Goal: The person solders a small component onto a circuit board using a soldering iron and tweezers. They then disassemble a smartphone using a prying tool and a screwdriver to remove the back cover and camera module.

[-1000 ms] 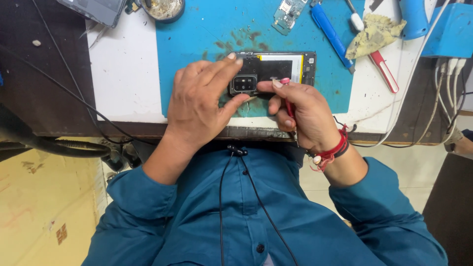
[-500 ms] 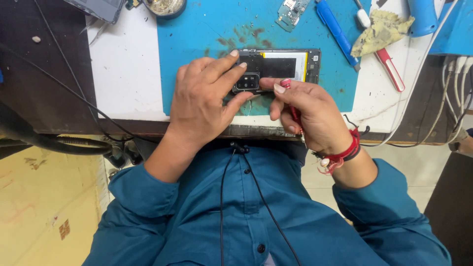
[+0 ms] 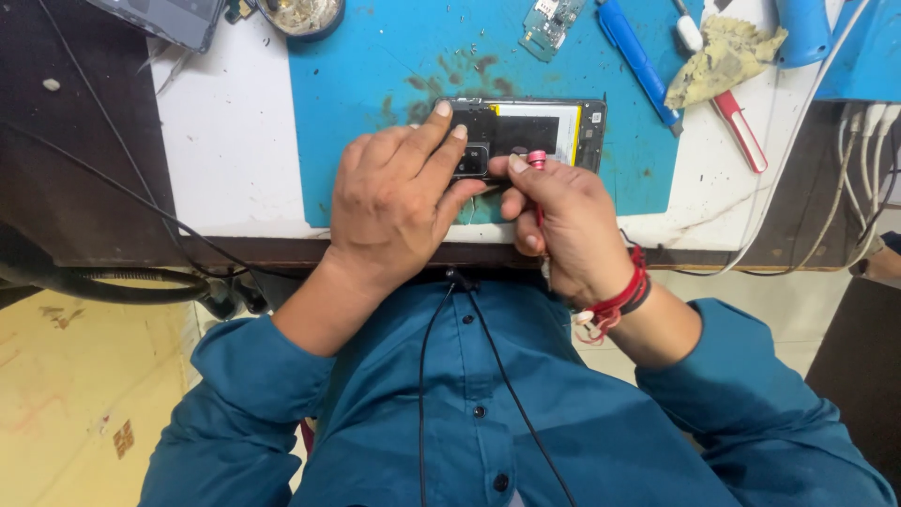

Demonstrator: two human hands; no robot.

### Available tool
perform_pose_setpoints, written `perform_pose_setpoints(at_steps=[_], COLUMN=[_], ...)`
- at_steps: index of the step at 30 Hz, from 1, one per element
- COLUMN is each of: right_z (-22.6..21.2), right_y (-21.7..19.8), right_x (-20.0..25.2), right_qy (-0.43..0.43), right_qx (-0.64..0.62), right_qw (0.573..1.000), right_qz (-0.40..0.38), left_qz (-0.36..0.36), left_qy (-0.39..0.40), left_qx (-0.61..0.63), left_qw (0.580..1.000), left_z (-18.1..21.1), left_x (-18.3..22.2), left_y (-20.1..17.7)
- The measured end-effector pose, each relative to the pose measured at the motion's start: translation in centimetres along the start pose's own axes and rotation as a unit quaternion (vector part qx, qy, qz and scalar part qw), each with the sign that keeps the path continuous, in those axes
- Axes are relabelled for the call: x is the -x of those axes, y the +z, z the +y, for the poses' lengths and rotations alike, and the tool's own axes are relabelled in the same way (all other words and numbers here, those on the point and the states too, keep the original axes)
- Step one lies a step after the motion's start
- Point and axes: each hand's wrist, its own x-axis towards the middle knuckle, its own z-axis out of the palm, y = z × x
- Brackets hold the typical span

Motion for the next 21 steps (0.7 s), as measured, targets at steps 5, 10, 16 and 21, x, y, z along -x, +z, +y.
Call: perform_pose_setpoints(at_steps=[5, 10, 16, 21], right_z=[0.8, 2.0, 1.2, -0.3], right_y=[0.8, 2.7, 0.6, -1.5], right_x=[-0.6, -1.1, 0.1, 1.0], right_qy=[0.033, -0.054, -0.088, -0.154], right_qx=[0.009, 0.003, -0.031, -0.057], right_qw=[0.999, 0.998, 0.995, 0.986], right_qz=[0.014, -0.043, -0.022, -0.024], left_qz=[-0.002, -0.01, -0.008, -0.001], left_qy=[-0.004, -0.012, -0.046, -0.031], left_qx=[0.004, 0.038, 0.07, 0.056], left_qw=[1.0, 0.999, 0.996, 0.998], left_z=[0.0, -0.7, -0.9, -0.8], left_x=[-0.1, -0.2, 0.3, 0.2], left_y=[0.1, -0.4, 0.1, 0.0])
